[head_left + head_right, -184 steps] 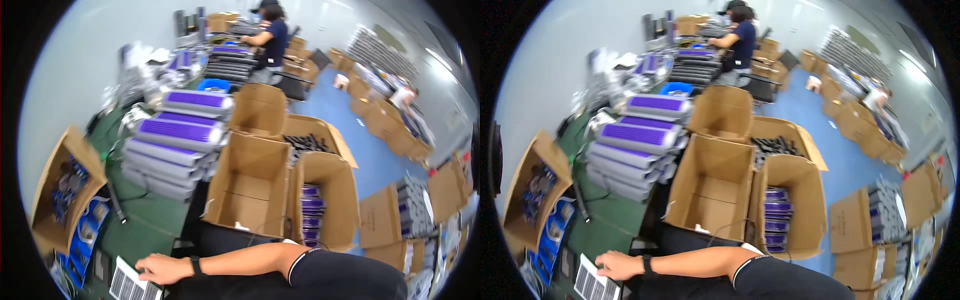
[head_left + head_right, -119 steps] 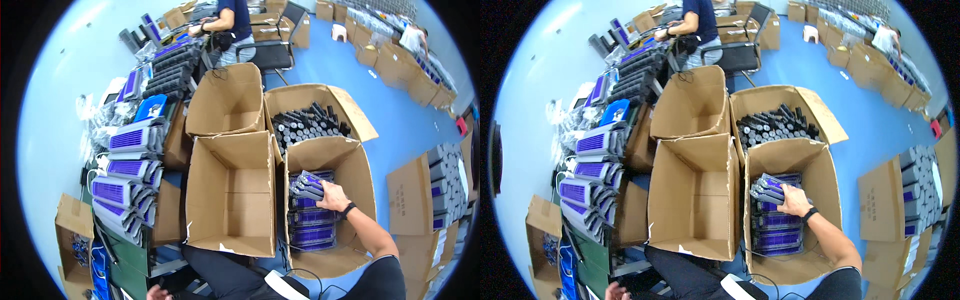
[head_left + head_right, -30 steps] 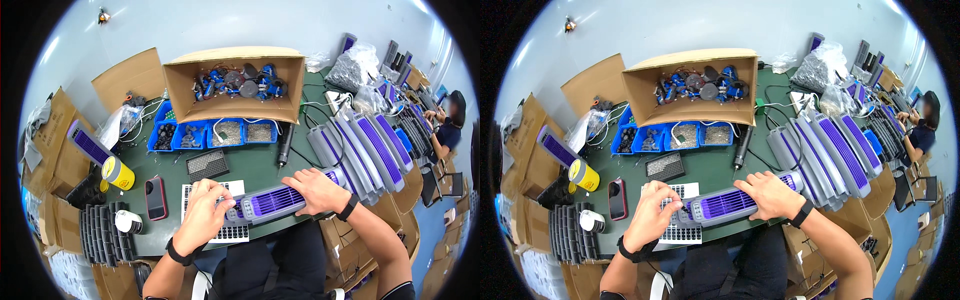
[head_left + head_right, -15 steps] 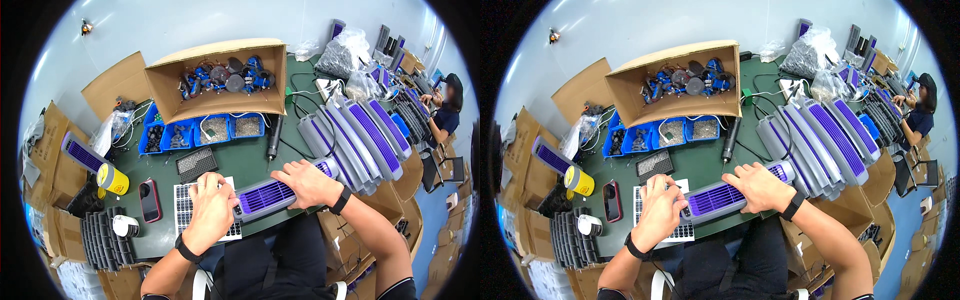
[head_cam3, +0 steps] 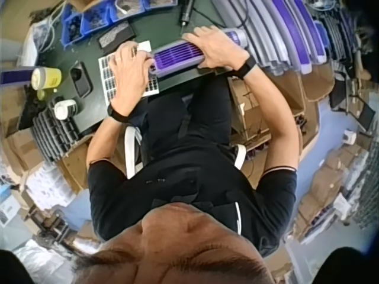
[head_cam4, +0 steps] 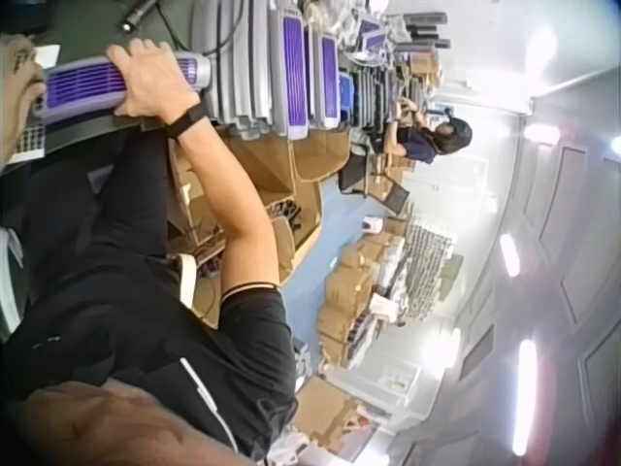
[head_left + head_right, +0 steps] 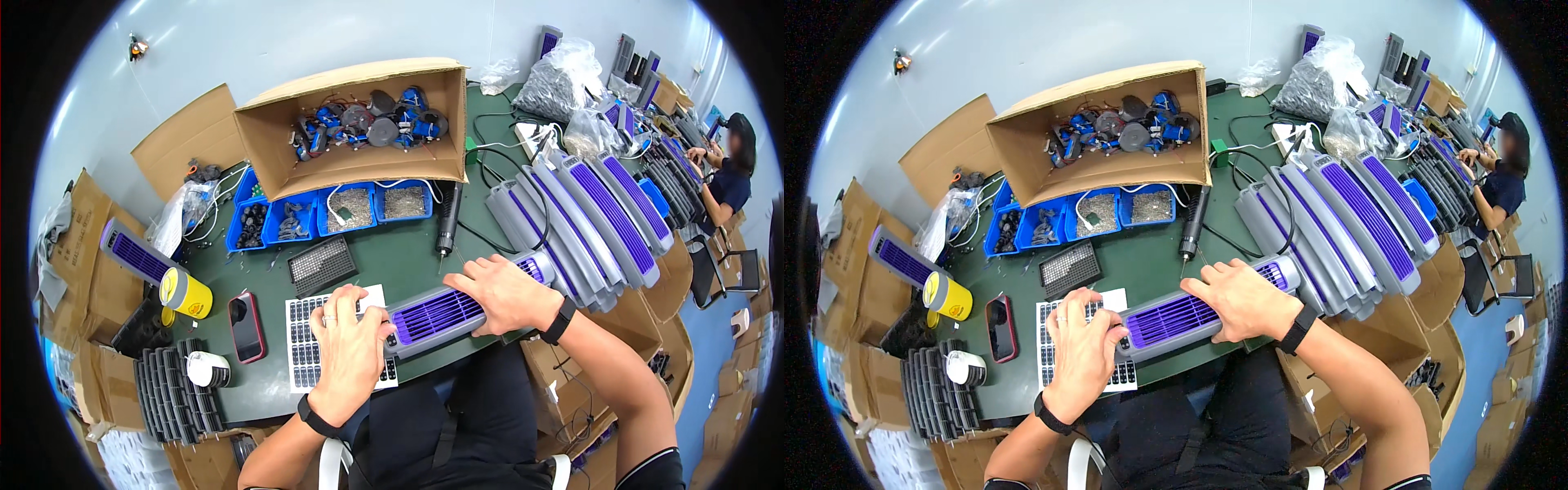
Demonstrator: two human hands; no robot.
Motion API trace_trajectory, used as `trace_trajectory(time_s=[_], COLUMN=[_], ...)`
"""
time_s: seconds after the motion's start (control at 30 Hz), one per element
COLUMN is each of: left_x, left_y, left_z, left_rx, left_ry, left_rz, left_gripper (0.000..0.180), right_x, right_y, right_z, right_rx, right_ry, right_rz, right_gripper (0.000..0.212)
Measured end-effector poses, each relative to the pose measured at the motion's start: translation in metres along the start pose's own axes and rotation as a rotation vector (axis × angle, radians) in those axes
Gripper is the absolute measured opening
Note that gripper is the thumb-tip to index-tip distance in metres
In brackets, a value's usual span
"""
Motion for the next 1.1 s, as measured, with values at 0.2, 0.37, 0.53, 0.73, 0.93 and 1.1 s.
trace_trajectory(time_s=[0.2,0.37,0.53,0.73,0.93,1.1], left_x=[0.029,0.035,0.021,0.012,0.004,0.0], left_y=[0.007,0.006,0.008,0.014,-0.002,-0.013], left_z=[0.037,0.043,0.037,0.036,0.041,0.04], left_rx=[0.09,0.094,0.112,0.09,0.084,0.109], left_ry=[-0.042,-0.222,-0.238,-0.188,-0.087,-0.049], left_rz=[-0.085,0.061,0.196,0.21,0.1,0.053], left_gripper=[0.043,0.042,0.037,0.035,0.03,0.042], right_x=[0.002,-0.001,0.001,0.001,-0.001,-0.002], right_y=[-0.002,-0.001,0.0,-0.002,-0.001,-0.002], right_z=[0.0,-0.001,0.0,-0.001,-0.001,-0.002], right_rx=[-0.033,-0.029,-0.025,-0.026,-0.017,-0.013], right_ry=[0.009,0.004,0.004,-0.005,-0.01,-0.014], right_rz=[0.043,0.04,0.031,0.011,-0.012,-0.024], right_gripper=[0.093,0.094,0.092,0.092,0.091,0.092])
Point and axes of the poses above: each hand's wrist, its own y-axis towards the middle knuckle, its own x-axis out of the back of the hand, z = x × y, the point moved 6 cm from there along y, towards the middle knuckle, and after that the axes turned 6 degrees about -y, right-handed, at the moved point
